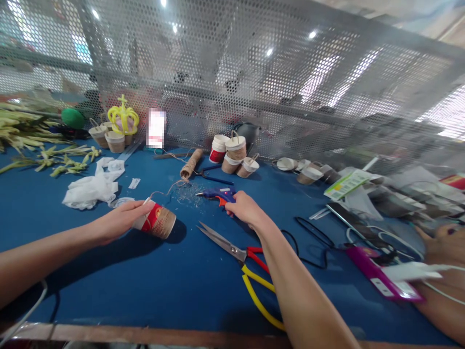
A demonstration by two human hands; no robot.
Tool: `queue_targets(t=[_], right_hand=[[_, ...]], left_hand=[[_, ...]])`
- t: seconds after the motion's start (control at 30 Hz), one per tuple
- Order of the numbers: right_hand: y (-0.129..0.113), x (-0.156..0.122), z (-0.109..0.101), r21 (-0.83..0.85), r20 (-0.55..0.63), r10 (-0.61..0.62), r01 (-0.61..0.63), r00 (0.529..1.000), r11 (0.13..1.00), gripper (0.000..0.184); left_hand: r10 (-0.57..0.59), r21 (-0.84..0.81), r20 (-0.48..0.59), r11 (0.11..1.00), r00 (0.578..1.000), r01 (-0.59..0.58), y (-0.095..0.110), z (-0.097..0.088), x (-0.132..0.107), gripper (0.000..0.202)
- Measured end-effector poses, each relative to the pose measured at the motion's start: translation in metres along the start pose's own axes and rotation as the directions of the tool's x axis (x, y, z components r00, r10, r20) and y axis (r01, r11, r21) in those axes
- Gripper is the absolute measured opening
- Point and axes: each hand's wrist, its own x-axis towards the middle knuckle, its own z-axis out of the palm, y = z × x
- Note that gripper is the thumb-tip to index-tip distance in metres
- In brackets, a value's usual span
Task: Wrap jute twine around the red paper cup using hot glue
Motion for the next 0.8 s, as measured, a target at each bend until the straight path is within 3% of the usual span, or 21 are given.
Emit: queue_targets(t=[0.1,0.17,0.23,0.33,0.43,0.63,0.8], right_hand=[[-0.013,-0.017,-0.007,0.2,-0.006,-0.088,0.087,0.996,0.976,0.015],[-0.024,-0.034,-0.013,0.402,-0.024,-0.163,0.158,0.986,0.902,0.018],[-0.037,-0.053,-0.016,0.511,0.049,-0.178,0.128,0.983,0.85,0.017],[-0.051,-0.078,-0.013,0.455,0.146,-0.259,0.168,0.955,0.875,0.022],[-0.058,-0.094,0.001,0.446,0.155,-0.303,0.207,0.94,0.871,0.021],[-0.055,-0.103,0.018,0.333,0.159,-0.223,0.16,0.962,0.929,0.022],[-0.059,-0.107,0.017,0.231,0.114,-0.282,0.25,0.953,0.94,0.02]], left_hand=[[-0.007,-0.065,0.029,0.998,1.0,0.009,-0.002,-0.002,0.002,0.037],[-0.014,-0.139,0.072,0.99,0.997,0.024,-0.002,-0.004,0.003,0.035],[-0.03,-0.201,0.111,0.978,0.993,0.052,-0.001,-0.005,0.004,0.034],[-0.048,-0.196,0.089,0.979,0.995,0.065,0.0,-0.007,0.005,0.033],[-0.015,-0.101,0.054,0.995,0.998,0.021,-0.002,-0.01,0.006,0.037],[0.009,-0.006,0.038,1.0,0.999,-0.009,-0.004,-0.009,0.007,0.04],[-0.004,-0.003,0.03,1.0,1.0,0.004,-0.004,-0.007,0.008,0.042]])
